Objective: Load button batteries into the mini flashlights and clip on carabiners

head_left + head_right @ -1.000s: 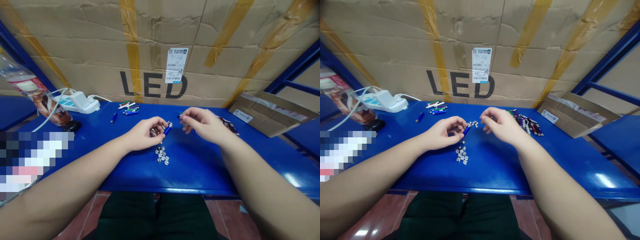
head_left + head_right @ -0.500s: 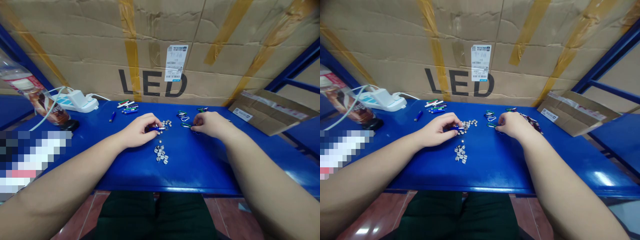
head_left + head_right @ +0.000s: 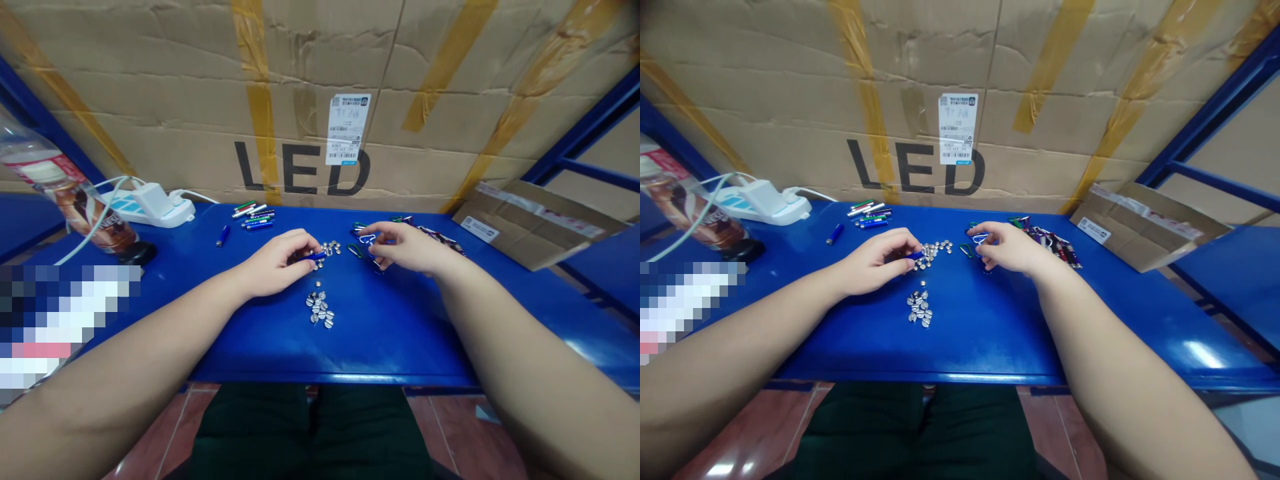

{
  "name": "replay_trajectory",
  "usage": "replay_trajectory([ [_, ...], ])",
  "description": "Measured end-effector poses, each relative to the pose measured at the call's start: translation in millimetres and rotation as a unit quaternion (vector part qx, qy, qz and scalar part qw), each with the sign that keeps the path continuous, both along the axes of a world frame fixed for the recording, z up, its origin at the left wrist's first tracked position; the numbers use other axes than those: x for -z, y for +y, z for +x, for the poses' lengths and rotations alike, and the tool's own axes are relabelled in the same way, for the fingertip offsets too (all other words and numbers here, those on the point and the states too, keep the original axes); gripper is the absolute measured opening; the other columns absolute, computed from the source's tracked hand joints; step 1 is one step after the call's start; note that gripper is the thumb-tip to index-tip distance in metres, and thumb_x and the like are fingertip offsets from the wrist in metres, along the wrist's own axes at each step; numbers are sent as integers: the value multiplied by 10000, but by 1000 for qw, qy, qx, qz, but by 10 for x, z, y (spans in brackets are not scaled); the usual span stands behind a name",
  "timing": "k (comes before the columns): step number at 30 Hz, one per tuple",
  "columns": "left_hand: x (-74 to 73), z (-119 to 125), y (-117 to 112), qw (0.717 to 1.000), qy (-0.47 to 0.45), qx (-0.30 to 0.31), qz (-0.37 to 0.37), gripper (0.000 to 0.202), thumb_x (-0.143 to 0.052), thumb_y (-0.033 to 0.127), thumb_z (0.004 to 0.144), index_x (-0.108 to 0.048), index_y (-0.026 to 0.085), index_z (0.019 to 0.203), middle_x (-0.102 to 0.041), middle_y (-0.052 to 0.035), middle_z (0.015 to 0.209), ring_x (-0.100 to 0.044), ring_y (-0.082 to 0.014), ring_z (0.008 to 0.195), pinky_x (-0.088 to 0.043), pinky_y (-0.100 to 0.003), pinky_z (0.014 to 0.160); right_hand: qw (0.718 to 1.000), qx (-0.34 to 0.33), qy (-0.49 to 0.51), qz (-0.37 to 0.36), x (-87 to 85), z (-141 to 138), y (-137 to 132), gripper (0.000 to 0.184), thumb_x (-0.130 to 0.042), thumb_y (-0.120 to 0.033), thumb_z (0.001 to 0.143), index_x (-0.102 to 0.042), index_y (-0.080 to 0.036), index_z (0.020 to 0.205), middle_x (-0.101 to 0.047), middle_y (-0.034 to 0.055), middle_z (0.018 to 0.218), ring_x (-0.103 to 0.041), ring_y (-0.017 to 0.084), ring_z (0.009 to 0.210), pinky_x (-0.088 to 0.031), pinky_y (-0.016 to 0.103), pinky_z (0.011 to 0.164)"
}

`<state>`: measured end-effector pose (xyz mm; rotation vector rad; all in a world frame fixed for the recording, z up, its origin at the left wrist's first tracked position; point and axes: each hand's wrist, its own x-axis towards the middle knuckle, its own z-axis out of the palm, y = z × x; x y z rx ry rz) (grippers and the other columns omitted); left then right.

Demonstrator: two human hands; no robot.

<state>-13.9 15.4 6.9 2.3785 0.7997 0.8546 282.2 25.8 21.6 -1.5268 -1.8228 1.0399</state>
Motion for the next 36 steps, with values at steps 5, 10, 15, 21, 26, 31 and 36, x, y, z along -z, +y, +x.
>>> replay_trajectory([
  [5, -9, 19, -8, 1000, -8, 15, -9, 161, -582, 320, 956, -648, 186, 1015, -620, -51, 996, -614, -192, 896, -508, -331, 807, 981, -44, 190, 1, -43, -214, -129, 365, -887, -299, 716, -632, -213, 963, -679, -25, 745, -691, 144, 619, -616, 281, 584],
  [10, -45, 27, -33, 997, 26, -7, -67, 201, -519, 336, 983, -628, 180, 1049, -661, -23, 933, -608, -182, 855, -479, -327, 830, 969, -58, 235, 43, -19, -407, -207, 493, -967, -403, 624, -531, -199, 731, -676, -14, 649, -644, 126, 572, -562, 243, 522],
  [15, -57, 54, -74, 996, 26, -6, -88, 205, -479, 327, 993, -595, 176, 1068, -673, -19, 951, -600, -178, 847, -465, -318, 817, 953, -32, 288, 89, 14, -500, -231, 540, -982, -437, 598, -500, -203, 664, -699, 0, 672, -682, 139, 590, -589, 274, 585],
  [21, -34, 79, -89, 994, 9, 10, -111, 327, -475, 340, 1003, -550, 172, 1273, -653, -40, 990, -594, -191, 904, -462, -339, 861, 933, -34, 336, 122, 9, -580, -294, 421, -957, -398, 653, -632, -214, 846, -706, -10, 784, -738, 166, 742, -649, 354, 801],
  [26, -4, 81, -82, 990, -9, 18, -138, 308, -479, 390, 1028, -536, 174, 1240, -610, -23, 900, -559, -178, 838, -449, -319, 800, 938, -60, 306, 150, 84, -606, -301, 368, -901, -427, 730, -624, -217, 851, -676, 0, 831, -722, 175, 776, -647, 382, 825],
  [31, 39, 85, -78, 989, -34, 23, -143, 234, -488, 415, 1038, -503, 188, 1094, -566, -2, 838, -507, -153, 756, -421, -289, 724, 943, -63, 277, 174, 139, -657, -316, 354, -871, -431, 771, -609, -226, 891, -647, 0, 843, -709, 172, 768, -650, 370, 796],
  [36, 88, 84, -66, 985, -64, 36, -154, 200, -501, 385, 1034, -478, 193, 1085, -539, 11, 815, -462, -130, 686, -389, -269, 661, 941, -83, 298, 139, 161, -690, -320, 407, -872, -457, 774, -616, -232, 996, -643, -18, 812, -728, 169, 720, -669, 375, 768],
])
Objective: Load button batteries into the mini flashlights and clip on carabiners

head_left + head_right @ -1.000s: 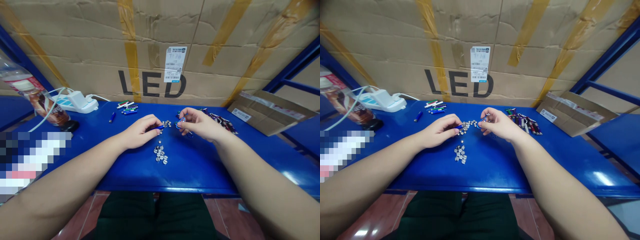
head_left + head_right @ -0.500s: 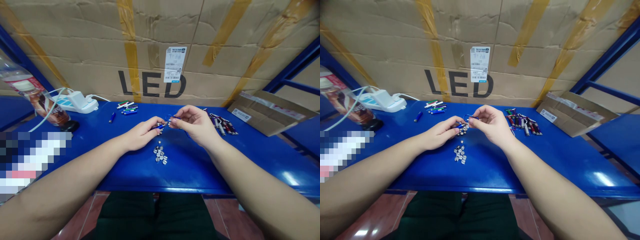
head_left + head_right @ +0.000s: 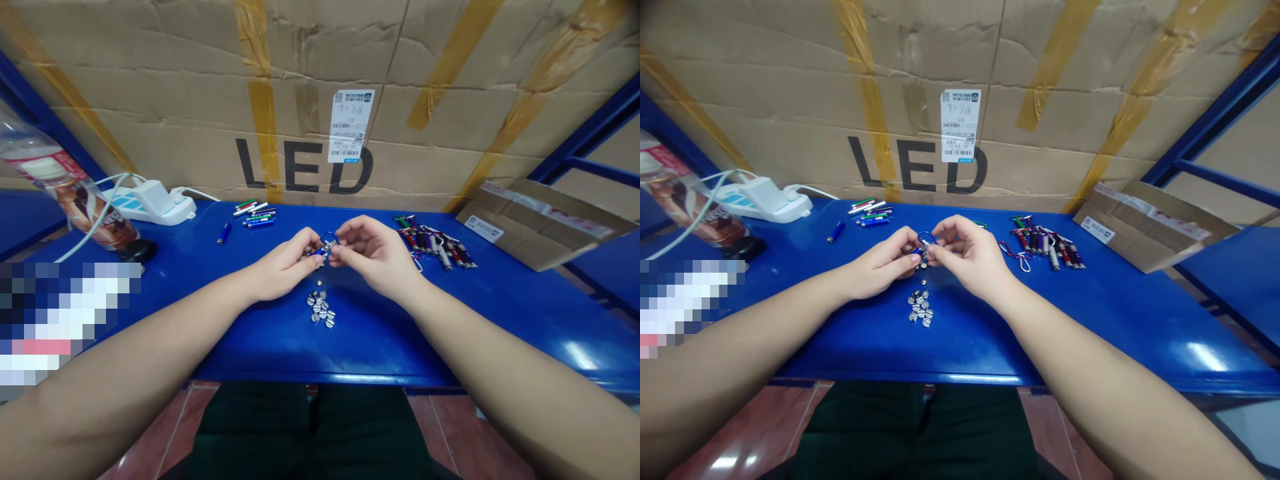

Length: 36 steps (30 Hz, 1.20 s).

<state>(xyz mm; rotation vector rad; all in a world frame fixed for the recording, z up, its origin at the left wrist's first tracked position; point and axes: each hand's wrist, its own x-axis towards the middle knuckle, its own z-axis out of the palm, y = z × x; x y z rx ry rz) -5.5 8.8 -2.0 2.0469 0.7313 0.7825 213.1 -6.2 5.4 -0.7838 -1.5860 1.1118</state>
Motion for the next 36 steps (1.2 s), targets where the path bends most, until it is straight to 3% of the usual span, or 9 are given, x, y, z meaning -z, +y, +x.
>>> replay_trajectory([
  [11, 55, 3, -5, 992, -66, 43, -101, 178, -487, 381, 1044, -426, 214, 1040, -461, 54, 757, -386, -92, 581, -331, -224, 535, 999, 1, -32, 5, 4, 12, -8, 431, -881, -474, 773, -618, -215, 996, -682, -23, 706, -729, 172, 611, -641, 318, 605],
  [27, 54, 42, 0, 959, -140, 59, -240, 282, -598, 425, 979, -398, 227, 959, -376, 100, 670, -276, -50, 468, -216, -198, 471, 999, -22, -1, -41, 45, -51, -38, 432, -897, -485, 742, -594, -209, 881, -704, -11, 723, -741, 174, 630, -652, 328, 626],
  [32, 9, 5, 23, 962, -136, 25, -235, 259, -629, 402, 955, -461, 205, 974, -427, 78, 671, -326, -59, 484, -234, -201, 474, 997, -35, -50, -41, -13, 33, -19, 415, -885, -464, 754, -583, -207, 876, -686, -10, 700, -709, 170, 598, -606, 320, 593],
  [36, -3, -3, 23, 976, -93, 4, -198, 226, -621, 376, 959, -502, 190, 1011, -486, 48, 722, -384, -76, 528, -263, -217, 484, 987, -11, -154, 40, -77, 173, 7, 235, -772, -377, 869, -679, -186, 970, -710, 25, 799, -663, 160, 650, -561, 320, 635],
])
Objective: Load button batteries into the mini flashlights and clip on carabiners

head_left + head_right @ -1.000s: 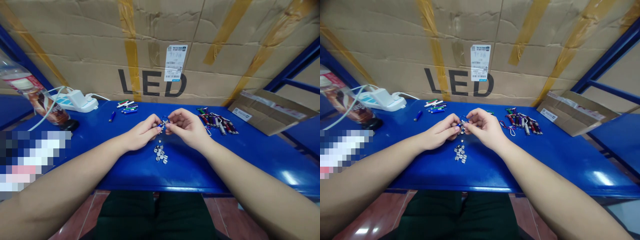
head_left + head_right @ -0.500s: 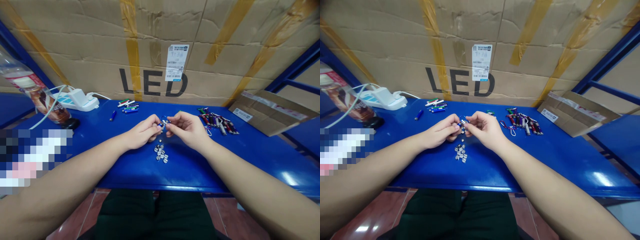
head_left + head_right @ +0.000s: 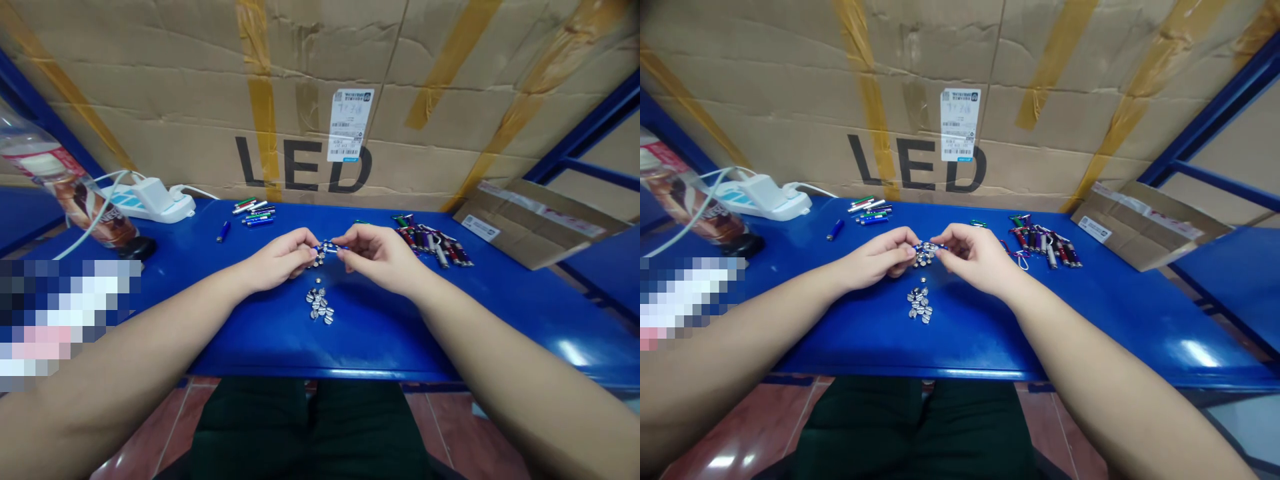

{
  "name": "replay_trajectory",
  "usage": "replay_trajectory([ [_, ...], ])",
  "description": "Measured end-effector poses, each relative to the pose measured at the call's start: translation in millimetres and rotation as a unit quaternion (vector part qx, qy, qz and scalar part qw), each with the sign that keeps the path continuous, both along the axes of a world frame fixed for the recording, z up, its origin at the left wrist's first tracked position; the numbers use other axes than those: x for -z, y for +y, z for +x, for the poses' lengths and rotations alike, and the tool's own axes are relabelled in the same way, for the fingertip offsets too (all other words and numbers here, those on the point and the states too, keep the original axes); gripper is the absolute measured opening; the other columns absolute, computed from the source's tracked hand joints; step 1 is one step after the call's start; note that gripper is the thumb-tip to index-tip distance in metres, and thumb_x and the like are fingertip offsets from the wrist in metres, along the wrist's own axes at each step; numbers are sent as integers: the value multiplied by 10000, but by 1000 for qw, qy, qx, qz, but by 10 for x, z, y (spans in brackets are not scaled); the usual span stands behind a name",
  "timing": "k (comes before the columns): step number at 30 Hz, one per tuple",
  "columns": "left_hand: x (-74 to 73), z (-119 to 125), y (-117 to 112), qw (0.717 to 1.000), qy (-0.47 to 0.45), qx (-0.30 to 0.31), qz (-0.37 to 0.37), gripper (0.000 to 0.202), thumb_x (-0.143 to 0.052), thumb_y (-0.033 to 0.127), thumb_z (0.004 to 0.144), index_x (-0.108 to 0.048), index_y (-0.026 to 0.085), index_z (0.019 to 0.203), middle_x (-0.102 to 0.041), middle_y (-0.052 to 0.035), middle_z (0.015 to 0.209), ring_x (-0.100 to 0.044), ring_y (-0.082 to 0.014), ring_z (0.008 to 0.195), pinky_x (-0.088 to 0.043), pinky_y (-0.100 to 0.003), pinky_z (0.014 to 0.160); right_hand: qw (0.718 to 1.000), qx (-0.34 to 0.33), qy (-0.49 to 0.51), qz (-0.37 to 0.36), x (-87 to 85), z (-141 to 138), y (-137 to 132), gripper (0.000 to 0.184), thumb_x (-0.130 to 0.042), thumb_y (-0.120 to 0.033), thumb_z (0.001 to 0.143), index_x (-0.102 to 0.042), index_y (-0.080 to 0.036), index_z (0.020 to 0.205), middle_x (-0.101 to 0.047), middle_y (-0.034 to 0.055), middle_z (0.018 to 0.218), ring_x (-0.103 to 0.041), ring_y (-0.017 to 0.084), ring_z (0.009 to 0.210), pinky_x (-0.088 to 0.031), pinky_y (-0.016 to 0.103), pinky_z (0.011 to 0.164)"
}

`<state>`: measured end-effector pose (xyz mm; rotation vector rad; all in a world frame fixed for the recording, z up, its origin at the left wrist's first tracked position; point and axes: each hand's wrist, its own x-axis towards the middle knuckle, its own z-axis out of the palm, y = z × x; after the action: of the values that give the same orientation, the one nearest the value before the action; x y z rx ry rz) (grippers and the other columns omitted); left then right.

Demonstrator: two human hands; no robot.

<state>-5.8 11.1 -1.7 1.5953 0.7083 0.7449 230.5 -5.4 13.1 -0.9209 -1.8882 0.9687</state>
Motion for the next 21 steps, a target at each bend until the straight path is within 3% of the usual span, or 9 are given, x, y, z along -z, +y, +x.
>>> replay_trajectory([
  [3, -2, -18, -6, 999, 27, 23, 36, 242, -546, 363, 1007, -506, 206, 1187, -451, 66, 701, -378, -93, 543, -279, -228, 501, 998, -7, -41, 55, -10, 52, 7, 211, -685, -327, 931, -711, -202, 1100, -723, 51, 977, -659, 173, 777, -564, 337, 735],
  [5, -10, -38, -9, 996, 51, 34, 66, 278, -512, 357, 1026, -495, 214, 1263, -411, 79, 673, -373, -104, 555, -295, -232, 520, 997, -46, -46, 52, 10, 41, 3, 238, -686, -323, 934, -687, -212, 1144, -713, 48, 1003, -657, 180, 835, -560, 342, 787],
  [8, -34, -61, -16, 989, 89, 35, 113, 216, -535, 343, 1006, -543, 188, 1157, -483, 55, 727, -439, -111, 634, -372, -242, 607, 994, -96, -43, 28, 48, -13, -8, 241, -710, -333, 925, -647, -212, 1123, -694, 28, 953, -649, 177, 843, -554, 336, 801],
  [11, -56, -70, -19, 981, 116, 49, 146, 240, -597, 316, 965, -523, 180, 1148, -566, 28, 816, -526, -132, 748, -447, -283, 744, 993, -96, -57, 39, 42, -49, -18, 158, -692, -351, 943, -658, -205, 992, -703, 31, 950, -655, 186, 876, -542, 342, 830],
  [16, -39, -86, -4, 981, 118, 34, 153, 397, -653, 326, 948, -470, 206, 1279, -581, 21, 861, -561, -132, 740, -453, -272, 702, 997, -18, -37, 62, -72, 41, -16, 239, -708, -444, 930, -682, -209, 893, -720, 39, 890, -650, 192, 823, -528, 342, 798],
  [21, -17, -104, 10, 980, 117, 34, 154, 395, -664, 298, 941, -479, 203, 1276, -504, 62, 787, -437, -81, 606, -393, -230, 607, 990, 106, 93, 15, -182, 258, 77, 370, -809, -552, 819, -612, -240, 843, -689, 33, 816, -681, 205, 797, -552, 351, 744],
])
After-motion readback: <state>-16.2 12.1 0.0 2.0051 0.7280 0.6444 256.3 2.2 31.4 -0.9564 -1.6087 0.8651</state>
